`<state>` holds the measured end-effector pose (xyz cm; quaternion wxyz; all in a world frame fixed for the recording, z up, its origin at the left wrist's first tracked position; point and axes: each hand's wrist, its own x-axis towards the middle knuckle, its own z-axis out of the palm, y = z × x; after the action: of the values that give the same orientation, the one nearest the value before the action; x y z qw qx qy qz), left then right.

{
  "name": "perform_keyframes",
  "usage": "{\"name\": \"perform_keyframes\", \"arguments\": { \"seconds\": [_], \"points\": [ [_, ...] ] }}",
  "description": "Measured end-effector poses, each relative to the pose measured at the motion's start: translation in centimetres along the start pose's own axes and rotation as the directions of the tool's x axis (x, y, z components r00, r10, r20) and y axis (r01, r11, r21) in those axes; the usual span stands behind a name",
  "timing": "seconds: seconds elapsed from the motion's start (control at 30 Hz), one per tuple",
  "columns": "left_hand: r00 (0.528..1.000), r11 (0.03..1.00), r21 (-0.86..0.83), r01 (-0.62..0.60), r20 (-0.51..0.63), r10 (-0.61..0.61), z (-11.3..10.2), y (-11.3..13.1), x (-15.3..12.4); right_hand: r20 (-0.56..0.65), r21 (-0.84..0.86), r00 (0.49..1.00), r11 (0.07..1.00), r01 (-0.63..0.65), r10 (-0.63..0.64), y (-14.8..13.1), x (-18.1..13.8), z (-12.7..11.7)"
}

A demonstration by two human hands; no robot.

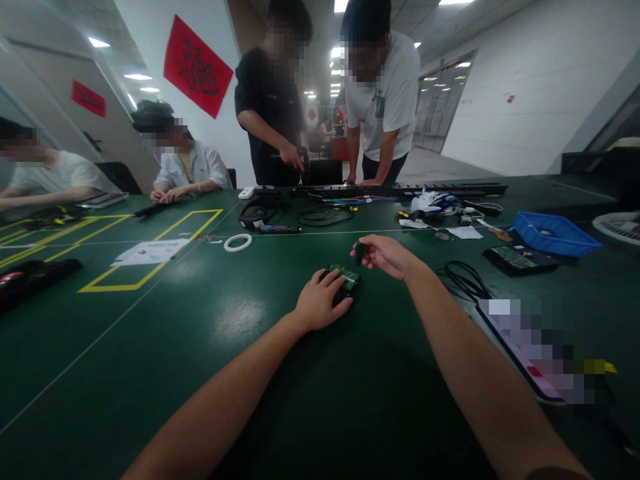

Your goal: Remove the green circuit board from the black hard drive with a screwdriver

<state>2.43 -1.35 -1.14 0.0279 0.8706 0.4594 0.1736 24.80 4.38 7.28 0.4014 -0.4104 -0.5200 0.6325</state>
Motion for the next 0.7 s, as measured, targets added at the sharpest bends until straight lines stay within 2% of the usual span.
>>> {"name": "perform_keyframes", "arguments": {
  "seconds": [0.17, 0.37, 0.7],
  "points": [
    [1.000, 1.000, -0.021, 0.010, 0.002, -0.010, -0.12, 0.11, -0.04, 0.001, -0.006, 1.000, 1.000, 0.003, -0.003, -0.14, 0.04, 0.12],
    [1.000, 1.000, -0.014, 0.020, 0.020, -0.020, -0.20, 0.08, -0.06, -0.002, -0.092, 0.997, 0.993, 0.079, -0.079, -0.14, 0.30, -0.46],
    [1.000, 1.000, -0.024, 0.020, 0.021, -0.020, -0.20, 0.05, -0.03, -0.050, 0.018, 0.997, 0.998, 0.059, -0.058, 0.00, 0.14, -0.03]
  ]
}}
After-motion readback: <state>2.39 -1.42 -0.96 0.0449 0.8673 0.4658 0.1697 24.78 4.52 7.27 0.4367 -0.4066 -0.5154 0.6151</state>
